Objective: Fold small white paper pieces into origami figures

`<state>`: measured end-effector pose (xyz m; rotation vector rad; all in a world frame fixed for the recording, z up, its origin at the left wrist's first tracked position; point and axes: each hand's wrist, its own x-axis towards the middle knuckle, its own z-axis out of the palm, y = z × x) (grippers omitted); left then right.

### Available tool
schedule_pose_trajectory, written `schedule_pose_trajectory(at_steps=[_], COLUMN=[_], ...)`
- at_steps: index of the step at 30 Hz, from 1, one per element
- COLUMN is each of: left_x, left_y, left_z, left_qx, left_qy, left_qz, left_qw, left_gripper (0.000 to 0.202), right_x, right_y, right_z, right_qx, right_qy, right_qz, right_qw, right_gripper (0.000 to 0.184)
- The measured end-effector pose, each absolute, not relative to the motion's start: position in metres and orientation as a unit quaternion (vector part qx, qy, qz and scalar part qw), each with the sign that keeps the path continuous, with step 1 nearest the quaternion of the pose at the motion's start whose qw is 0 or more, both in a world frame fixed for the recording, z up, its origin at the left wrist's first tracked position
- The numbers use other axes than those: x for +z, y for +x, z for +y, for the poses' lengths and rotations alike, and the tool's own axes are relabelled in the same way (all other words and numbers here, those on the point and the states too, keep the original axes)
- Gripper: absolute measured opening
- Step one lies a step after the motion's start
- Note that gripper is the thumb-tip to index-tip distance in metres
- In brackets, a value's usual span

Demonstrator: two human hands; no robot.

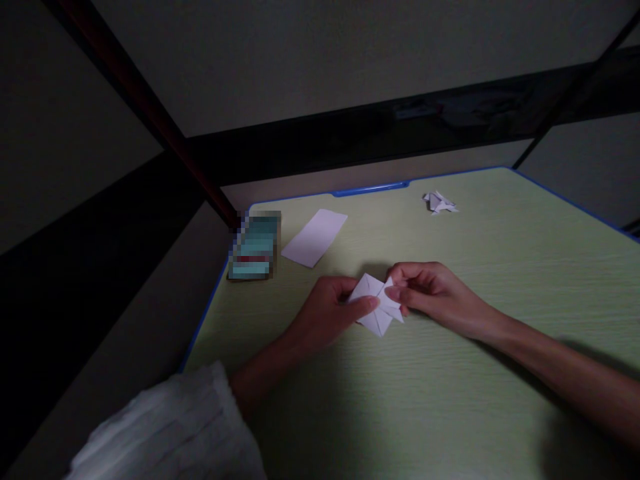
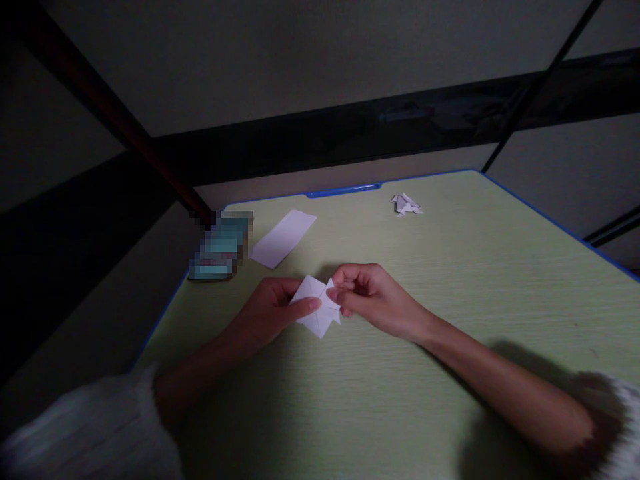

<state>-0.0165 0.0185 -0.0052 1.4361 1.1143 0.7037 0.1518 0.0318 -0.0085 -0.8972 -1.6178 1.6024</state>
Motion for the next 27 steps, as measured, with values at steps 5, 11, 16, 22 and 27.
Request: schedule_pose_trajectory(at_steps=[5,11,16,22,27], left_x=[-0.007,-0.005,-0.006,-0.008,-0.008], left_y=[-0.016,-0.019,-0.02,-0.017,-0.02], left_z=[0.015,0.016,0.019,0.019,0.02], left_qx=[0.261,0.224,0.211,0.213,0.215], left_qy=[0.649,0.664,0.668,0.649,0.645], left_qz=[0.479,0.452,0.438,0.43,0.427], left_qw=[0.53,0.551,0.563,0.591,0.596], left_gripper=[0.019,0.019,0.016,0.014,0.017], right_x=[-0.01,-0.008,-0.006,-0.003,-0.003], right_y=[0.152,0.159,0.168,0.17,0.167], right_z=[0.03,0.035,0.037,0.038,0.037], right_qx=[0.63,0.649,0.673,0.67,0.65], right_qy=[-0.353,-0.327,-0.306,-0.311,-0.328], right_qz=[-0.637,-0.653,-0.649,-0.657,-0.665], right_qw=[0.268,0.212,0.179,0.154,0.168], right_gripper=[0.015,0.015,0.014,0.014,0.015])
